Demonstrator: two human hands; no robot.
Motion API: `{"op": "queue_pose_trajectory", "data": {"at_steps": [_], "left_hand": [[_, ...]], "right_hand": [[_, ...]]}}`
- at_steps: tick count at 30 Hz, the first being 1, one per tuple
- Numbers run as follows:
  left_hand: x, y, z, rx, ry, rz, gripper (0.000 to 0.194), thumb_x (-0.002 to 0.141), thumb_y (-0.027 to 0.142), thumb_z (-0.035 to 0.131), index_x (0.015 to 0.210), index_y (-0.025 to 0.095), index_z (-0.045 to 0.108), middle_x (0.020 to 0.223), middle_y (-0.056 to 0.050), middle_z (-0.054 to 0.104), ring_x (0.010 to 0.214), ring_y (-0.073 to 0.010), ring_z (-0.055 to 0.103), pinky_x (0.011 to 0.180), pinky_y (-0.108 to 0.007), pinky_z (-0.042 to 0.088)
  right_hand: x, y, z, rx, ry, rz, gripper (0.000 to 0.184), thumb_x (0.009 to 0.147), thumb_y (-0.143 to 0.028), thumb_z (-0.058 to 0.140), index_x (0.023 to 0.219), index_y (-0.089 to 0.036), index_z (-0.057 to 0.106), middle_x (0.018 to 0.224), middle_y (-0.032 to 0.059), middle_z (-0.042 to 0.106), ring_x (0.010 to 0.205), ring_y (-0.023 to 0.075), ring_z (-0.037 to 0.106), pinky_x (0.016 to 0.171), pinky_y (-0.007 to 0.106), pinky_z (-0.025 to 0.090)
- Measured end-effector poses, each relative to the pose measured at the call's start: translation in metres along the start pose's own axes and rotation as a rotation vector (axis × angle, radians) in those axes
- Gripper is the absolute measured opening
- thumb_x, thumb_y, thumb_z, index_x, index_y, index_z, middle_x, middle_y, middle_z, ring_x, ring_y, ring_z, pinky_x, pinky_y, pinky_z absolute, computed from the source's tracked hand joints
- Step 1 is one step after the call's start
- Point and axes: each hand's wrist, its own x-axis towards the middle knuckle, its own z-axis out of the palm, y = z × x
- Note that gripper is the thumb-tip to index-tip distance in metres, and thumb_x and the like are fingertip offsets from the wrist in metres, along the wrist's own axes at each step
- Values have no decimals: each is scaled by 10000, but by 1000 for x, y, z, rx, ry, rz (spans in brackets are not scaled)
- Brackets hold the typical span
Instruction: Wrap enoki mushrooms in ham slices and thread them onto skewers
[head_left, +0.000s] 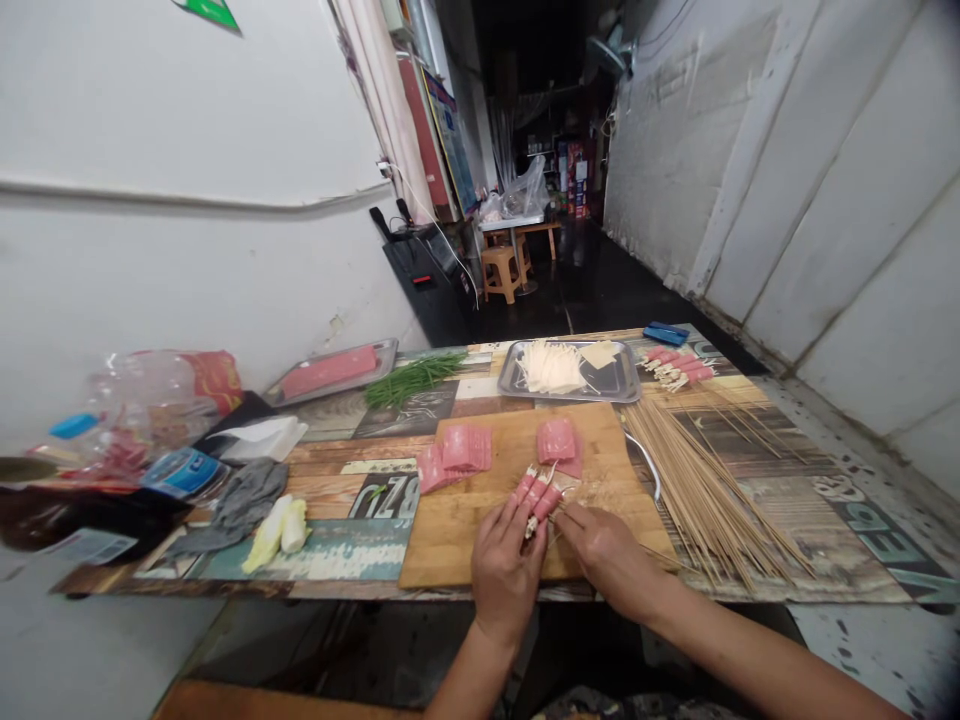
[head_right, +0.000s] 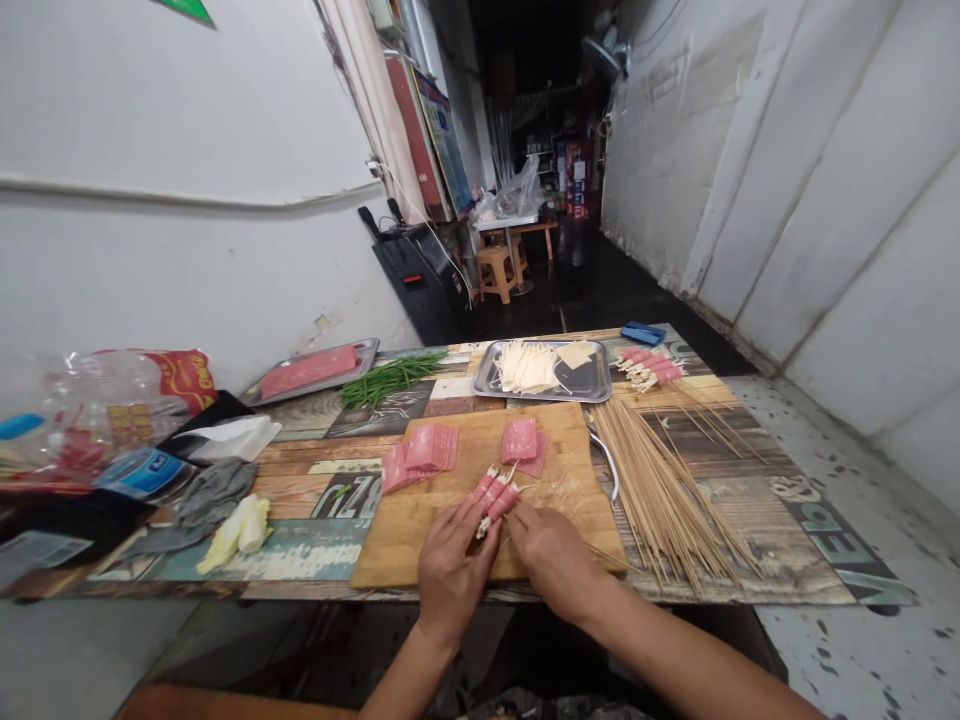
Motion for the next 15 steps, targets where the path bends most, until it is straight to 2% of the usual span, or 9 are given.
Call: {"op": "queue_pose_trajectory", "data": {"at_steps": [3, 7, 11, 15], "left_hand": [[-3, -2, 2, 12, 16, -8, 407, 872, 147, 573, 1275, 206, 552, 1267, -94, 613, 1142, -223, 594, 942, -404, 495], [-6, -4, 5, 37, 46, 1, 403, 872, 169, 582, 1273, 205, 553, 1192, -97, 656, 1102, -233, 610, 925, -407, 493], [-6, -8, 8, 76, 101, 35, 386, 864, 214, 605, 1248, 198, 571, 1128, -100, 681, 1036, -247, 632, 886, -405, 499], [-7, -7, 5, 66, 106, 43, 420, 852, 270, 631, 1258, 192, 559, 1096, -99, 684, 1015, -246, 632, 876, -388, 500]], "right_hand": [[1, -5, -4, -55, 57, 16, 152, 837, -23, 528, 924, -132, 588, 837, 48, 611, 722, 165, 547, 654, 291, 417], [-20, -2, -13, -178, 145, 131, 70, 833, -96, 587, 845, -163, 575, 809, 46, 580, 779, 202, 527, 704, 331, 408], [-47, 7, -16, -229, 72, 236, 63, 818, -128, 608, 783, -164, 571, 792, 58, 565, 773, 217, 521, 680, 335, 403], [-58, 9, -21, -102, 9, 271, 111, 844, -67, 534, 813, -168, 568, 837, 45, 571, 709, 176, 532, 597, 286, 383]]}}
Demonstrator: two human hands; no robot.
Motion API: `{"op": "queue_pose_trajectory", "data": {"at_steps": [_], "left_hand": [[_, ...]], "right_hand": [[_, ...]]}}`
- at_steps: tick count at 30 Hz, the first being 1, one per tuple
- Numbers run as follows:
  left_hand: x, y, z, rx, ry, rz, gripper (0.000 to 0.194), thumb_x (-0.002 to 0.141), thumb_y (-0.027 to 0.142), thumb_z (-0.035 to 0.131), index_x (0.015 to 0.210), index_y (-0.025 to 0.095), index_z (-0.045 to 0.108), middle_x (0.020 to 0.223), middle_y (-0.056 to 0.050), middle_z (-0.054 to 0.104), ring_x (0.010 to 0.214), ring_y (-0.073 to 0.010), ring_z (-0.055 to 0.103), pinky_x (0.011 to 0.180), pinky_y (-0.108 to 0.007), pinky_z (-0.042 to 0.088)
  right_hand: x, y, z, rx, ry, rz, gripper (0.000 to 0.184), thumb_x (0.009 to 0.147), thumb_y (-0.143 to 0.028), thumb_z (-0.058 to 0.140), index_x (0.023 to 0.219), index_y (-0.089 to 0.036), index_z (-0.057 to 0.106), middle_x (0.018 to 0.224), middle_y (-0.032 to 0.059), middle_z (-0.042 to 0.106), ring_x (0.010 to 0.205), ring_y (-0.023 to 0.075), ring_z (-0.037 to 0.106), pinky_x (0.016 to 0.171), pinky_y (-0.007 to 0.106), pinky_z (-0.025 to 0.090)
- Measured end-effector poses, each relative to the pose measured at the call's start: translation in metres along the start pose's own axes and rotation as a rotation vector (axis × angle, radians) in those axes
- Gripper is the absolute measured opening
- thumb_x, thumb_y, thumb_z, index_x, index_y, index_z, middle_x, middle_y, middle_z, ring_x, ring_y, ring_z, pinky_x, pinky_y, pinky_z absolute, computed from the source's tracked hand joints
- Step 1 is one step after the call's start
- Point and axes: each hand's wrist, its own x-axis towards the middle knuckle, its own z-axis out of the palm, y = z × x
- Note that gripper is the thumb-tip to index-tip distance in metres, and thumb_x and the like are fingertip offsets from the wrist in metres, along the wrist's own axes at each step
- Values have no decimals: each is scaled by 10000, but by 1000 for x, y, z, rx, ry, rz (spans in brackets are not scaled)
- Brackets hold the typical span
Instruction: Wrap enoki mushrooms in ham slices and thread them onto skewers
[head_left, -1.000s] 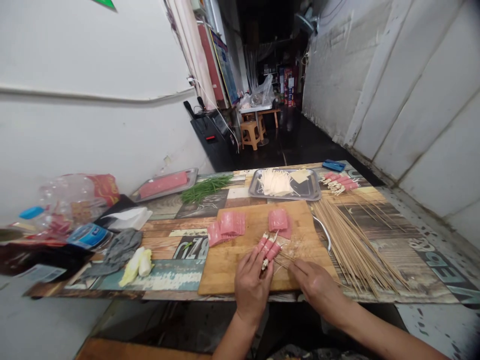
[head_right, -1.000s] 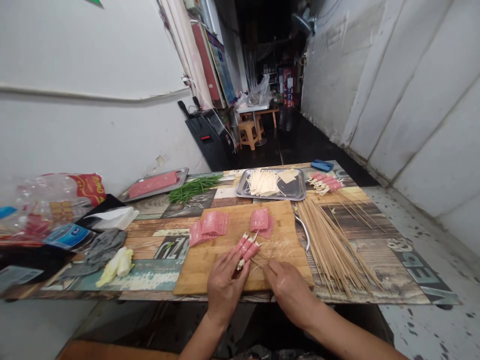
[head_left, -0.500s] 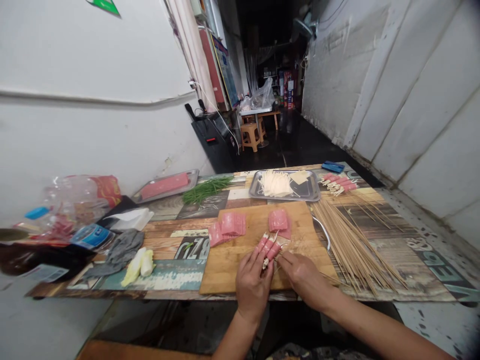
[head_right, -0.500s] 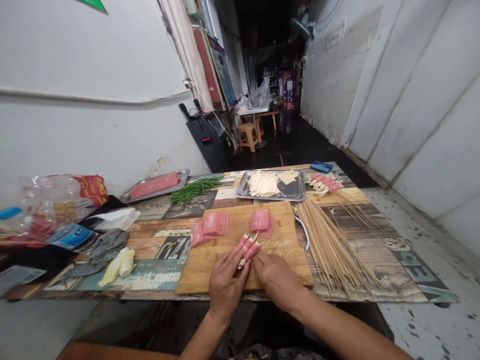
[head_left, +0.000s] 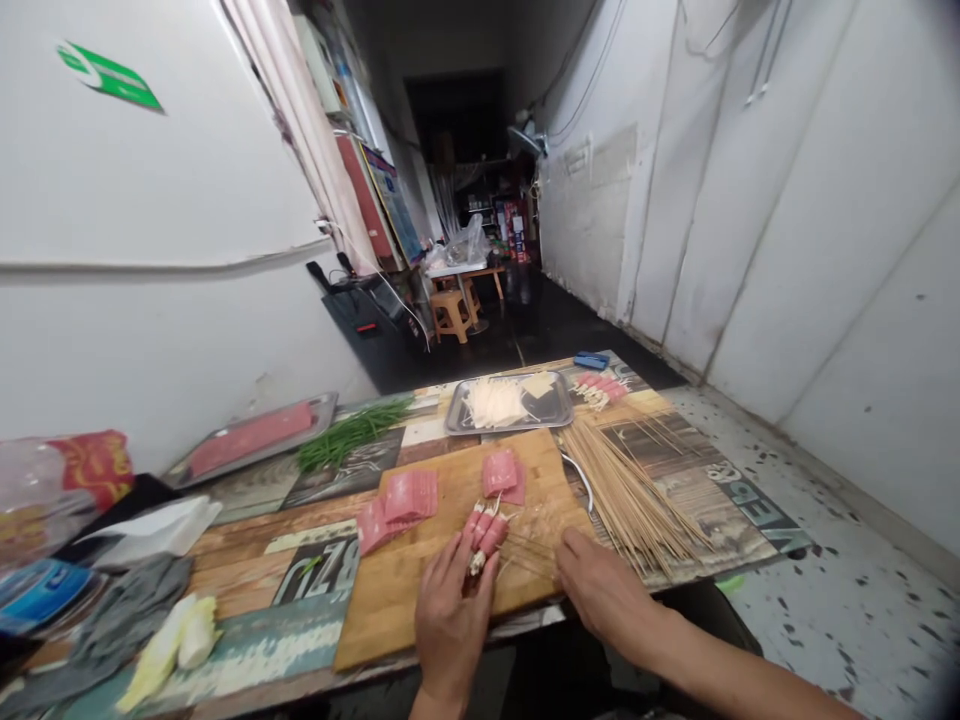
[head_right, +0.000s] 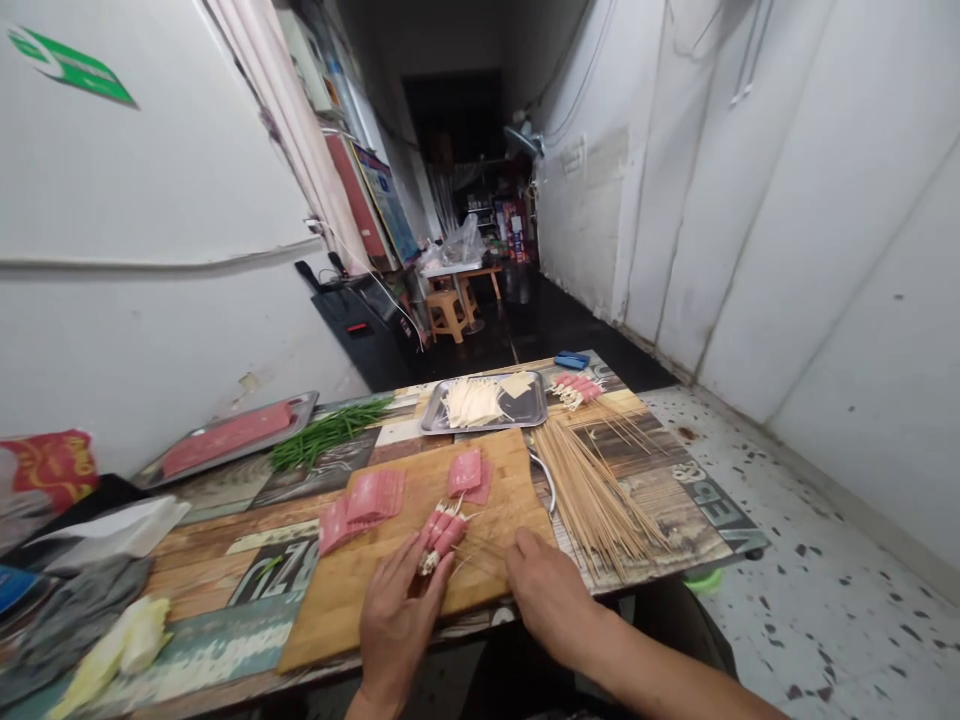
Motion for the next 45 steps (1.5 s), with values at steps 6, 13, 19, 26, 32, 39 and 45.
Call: {"op": "queue_pose_trajectory", "data": {"at_steps": [6, 13, 19, 26, 32, 39, 45], "left_hand": [[-8, -3, -7, 18, 122, -64, 447, 872, 260, 596, 1302, 165, 518, 1149, -132, 645, 1027, -244, 620, 901, -385, 491], [-13, -8, 1, 53, 43, -24, 384, 887, 209, 540, 1270, 175, 539, 1150, -118, 659, 1056, -249, 622, 927, -428, 488], [-12, -4, 0, 86, 29, -15, 349, 880, 132, 511, 1221, 176, 569, 1151, -116, 664, 1058, -236, 630, 917, -420, 508], [-11, -3, -1, 94, 5, 10, 326, 863, 103, 526, 1178, 159, 591, 1143, -117, 666, 1057, -231, 629, 925, -410, 501], [-11, -4, -1, 97, -28, 12, 310, 873, 113, 520, 1171, 159, 590, 1140, -120, 664, 1053, -223, 624, 904, -393, 511], [-13, -5, -1, 92, -42, 35, 263, 879, 113, 511, 1121, 139, 610, 1104, -120, 671, 1029, -216, 624, 917, -399, 498], [-12, -4, -2, 92, -49, 18, 261, 877, 115, 510, 1113, 142, 619, 1107, -115, 672, 1025, -217, 624, 925, -398, 490]], "right_hand": [[0, 37, -28, 180, 196, 63, 189, 940, -129, 369, 839, -170, 524, 842, 40, 538, 677, 135, 515, 606, 248, 392], [51, 177, -34, -22, 302, 411, 237, 924, -210, 405, 764, -141, 565, 818, 85, 554, 762, 179, 505, 690, 278, 374], [97, 247, -12, -169, 86, 642, 308, 915, -204, 395, 816, -69, 653, 912, 170, 607, 815, 201, 531, 701, 296, 337], [109, 187, -24, -219, 263, 374, 270, 883, -233, 483, 969, -60, 672, 1086, 199, 599, 970, 265, 522, 835, 366, 389], [124, 81, -12, 203, 89, -282, 281, 867, -288, 603, 1111, -153, 634, 1174, 89, 627, 1118, 212, 517, 979, 351, 391], [142, 54, 15, 179, 17, -349, 206, 843, -279, 644, 1011, -162, 663, 1116, 95, 654, 1082, 219, 559, 956, 356, 401], [158, 57, 31, 64, -43, -479, 244, 941, -295, 477, 991, -130, 649, 971, 123, 669, 910, 203, 599, 811, 296, 423]]}}
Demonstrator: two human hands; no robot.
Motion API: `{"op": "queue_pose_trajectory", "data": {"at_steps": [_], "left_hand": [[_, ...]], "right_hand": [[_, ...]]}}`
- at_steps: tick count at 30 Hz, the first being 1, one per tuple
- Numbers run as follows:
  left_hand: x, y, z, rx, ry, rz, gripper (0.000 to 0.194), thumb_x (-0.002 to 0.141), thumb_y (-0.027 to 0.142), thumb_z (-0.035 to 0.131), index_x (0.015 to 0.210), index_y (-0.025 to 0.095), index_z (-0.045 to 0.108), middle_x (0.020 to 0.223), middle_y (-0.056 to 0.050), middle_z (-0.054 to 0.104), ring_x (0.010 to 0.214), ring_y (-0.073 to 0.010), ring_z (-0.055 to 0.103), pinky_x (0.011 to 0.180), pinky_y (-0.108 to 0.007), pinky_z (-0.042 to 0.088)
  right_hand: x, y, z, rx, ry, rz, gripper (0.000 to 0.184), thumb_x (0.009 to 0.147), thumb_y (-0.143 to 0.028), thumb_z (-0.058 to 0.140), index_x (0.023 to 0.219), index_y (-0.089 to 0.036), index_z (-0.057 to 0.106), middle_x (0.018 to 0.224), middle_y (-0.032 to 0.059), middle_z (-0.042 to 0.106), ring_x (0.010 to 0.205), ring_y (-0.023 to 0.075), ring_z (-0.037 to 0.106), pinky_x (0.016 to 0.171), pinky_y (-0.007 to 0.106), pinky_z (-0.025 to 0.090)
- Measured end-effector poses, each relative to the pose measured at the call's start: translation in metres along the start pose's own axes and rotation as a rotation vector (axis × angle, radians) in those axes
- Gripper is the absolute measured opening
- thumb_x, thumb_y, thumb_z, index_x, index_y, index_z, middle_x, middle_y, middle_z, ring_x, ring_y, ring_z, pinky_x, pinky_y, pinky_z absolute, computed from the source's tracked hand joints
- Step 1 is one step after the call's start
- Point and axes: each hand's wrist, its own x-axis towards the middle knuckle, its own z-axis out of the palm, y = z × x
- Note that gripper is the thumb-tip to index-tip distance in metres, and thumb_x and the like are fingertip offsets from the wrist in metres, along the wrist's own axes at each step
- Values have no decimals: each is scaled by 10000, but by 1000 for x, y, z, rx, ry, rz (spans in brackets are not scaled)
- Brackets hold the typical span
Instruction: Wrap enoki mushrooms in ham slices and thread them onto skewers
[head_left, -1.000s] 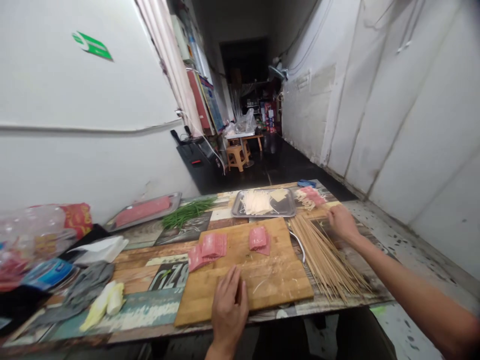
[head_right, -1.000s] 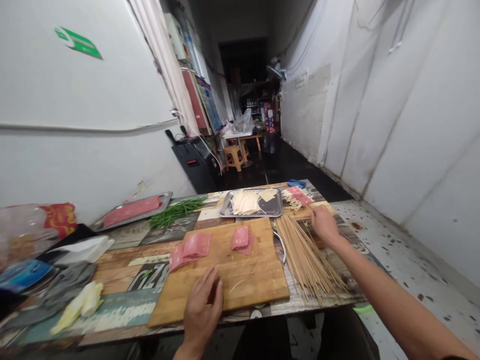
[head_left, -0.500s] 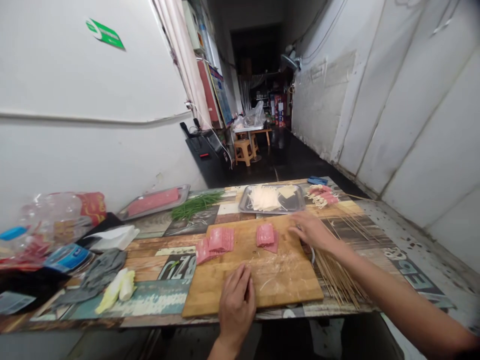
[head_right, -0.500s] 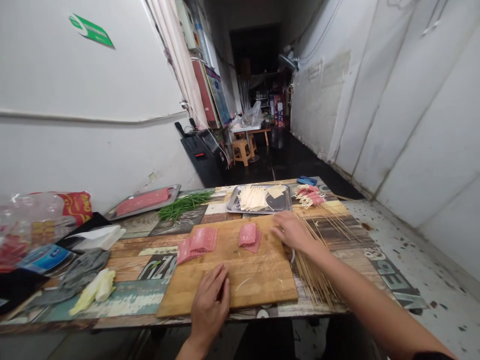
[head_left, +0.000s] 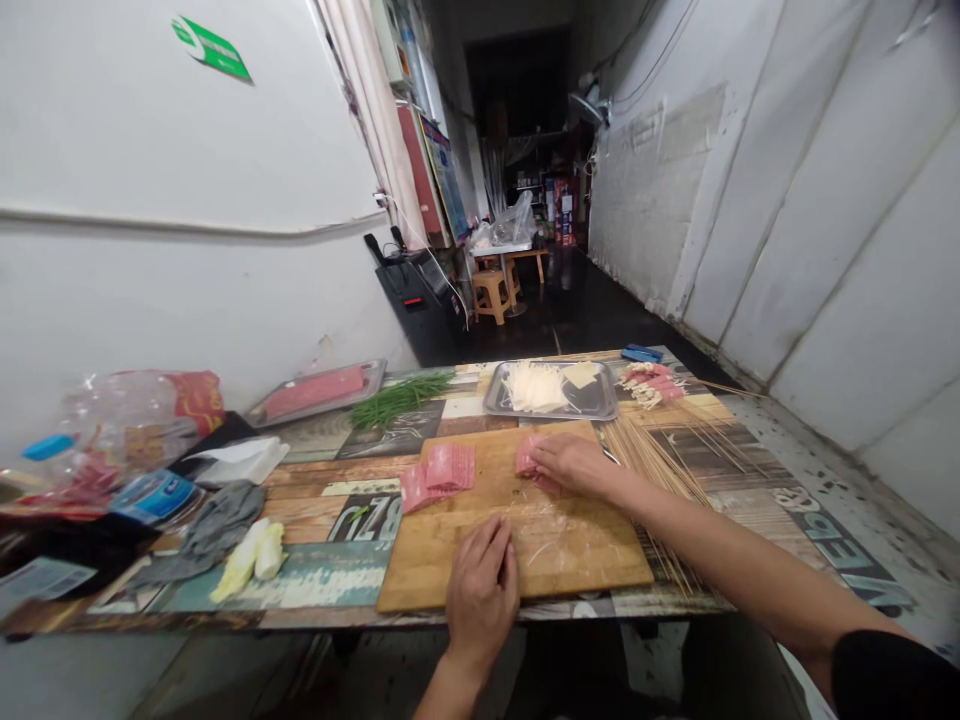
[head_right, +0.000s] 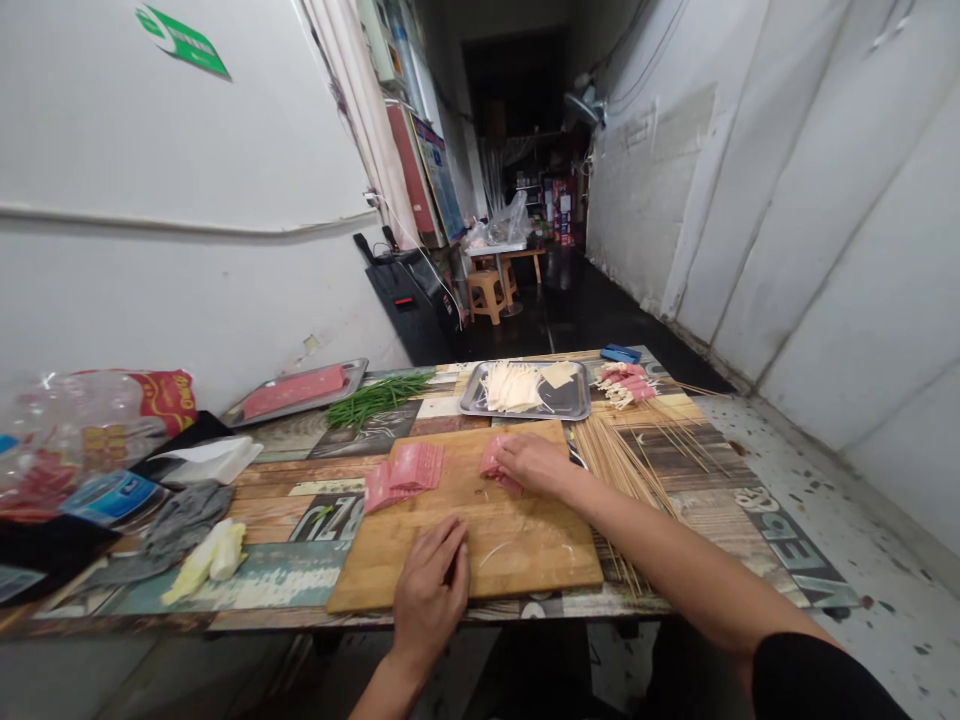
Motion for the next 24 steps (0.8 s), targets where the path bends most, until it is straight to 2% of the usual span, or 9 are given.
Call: {"op": "queue_pose_trajectory", "data": {"at_steps": [3, 7, 9, 13, 15, 19, 22, 24], "left_hand": [[0, 0, 0, 3, 1, -6, 255, 875, 116, 512, 1102, 147, 624, 1104, -111, 676, 1020, -217, 628, 917, -392, 493], [0, 1, 0, 3, -2, -8, 273, 876, 105, 502, 1121, 146, 615, 1112, -112, 673, 1029, -215, 625, 907, -387, 498], [-1, 1, 1, 0, -3, -10, 280, 876, 102, 499, 1128, 148, 612, 1117, -113, 670, 1032, -215, 622, 911, -393, 497], [-2, 1, 1, -8, -15, -18, 282, 869, 91, 501, 1122, 144, 615, 1117, -116, 668, 1036, -219, 620, 932, -408, 489], [-2, 1, 1, -7, -21, -24, 286, 866, 90, 504, 1123, 142, 617, 1116, -115, 668, 1034, -222, 620, 942, -417, 484], [-1, 2, 0, -11, -24, -28, 283, 865, 97, 506, 1121, 143, 619, 1112, -114, 671, 1029, -221, 620, 931, -411, 490], [0, 2, -1, -24, -19, -24, 281, 866, 103, 504, 1119, 150, 619, 1112, -112, 672, 1029, -221, 622, 908, -397, 500], [0, 1, -1, -30, -15, -21, 280, 867, 109, 506, 1118, 157, 619, 1111, -109, 673, 1028, -221, 624, 912, -400, 497]], "right_hand": [[9, 8, -4, 70, 24, 66, 252, 953, -261, 434, 918, -137, 651, 890, 100, 679, 809, 169, 597, 749, 255, 408], [24, 19, -23, 257, 212, 407, 337, 961, -287, 386, 805, -150, 651, 796, 61, 675, 725, 145, 582, 663, 220, 385], [32, 19, -30, 404, 262, 549, 376, 957, -281, 371, 720, -140, 626, 705, 43, 651, 671, 135, 573, 623, 209, 385], [46, 11, -28, 609, 135, 663, 369, 944, -271, 379, 692, -137, 614, 653, 33, 647, 615, 134, 581, 594, 207, 403], [48, 7, -23, 570, 111, 693, 304, 911, -243, 441, 703, -134, 634, 701, 55, 667, 664, 152, 595, 625, 219, 401], [37, 10, -21, 336, 78, 662, 217, 879, -216, 492, 804, -154, 687, 852, 70, 701, 801, 169, 606, 671, 223, 361], [11, 20, -25, 157, -15, 681, 275, 897, -283, 487, 764, -164, 697, 828, 62, 704, 776, 162, 607, 640, 227, 339], [-14, 27, -31, 41, -21, 740, 323, 904, -343, 486, 738, -159, 693, 828, 75, 700, 777, 170, 606, 627, 236, 333]]}}
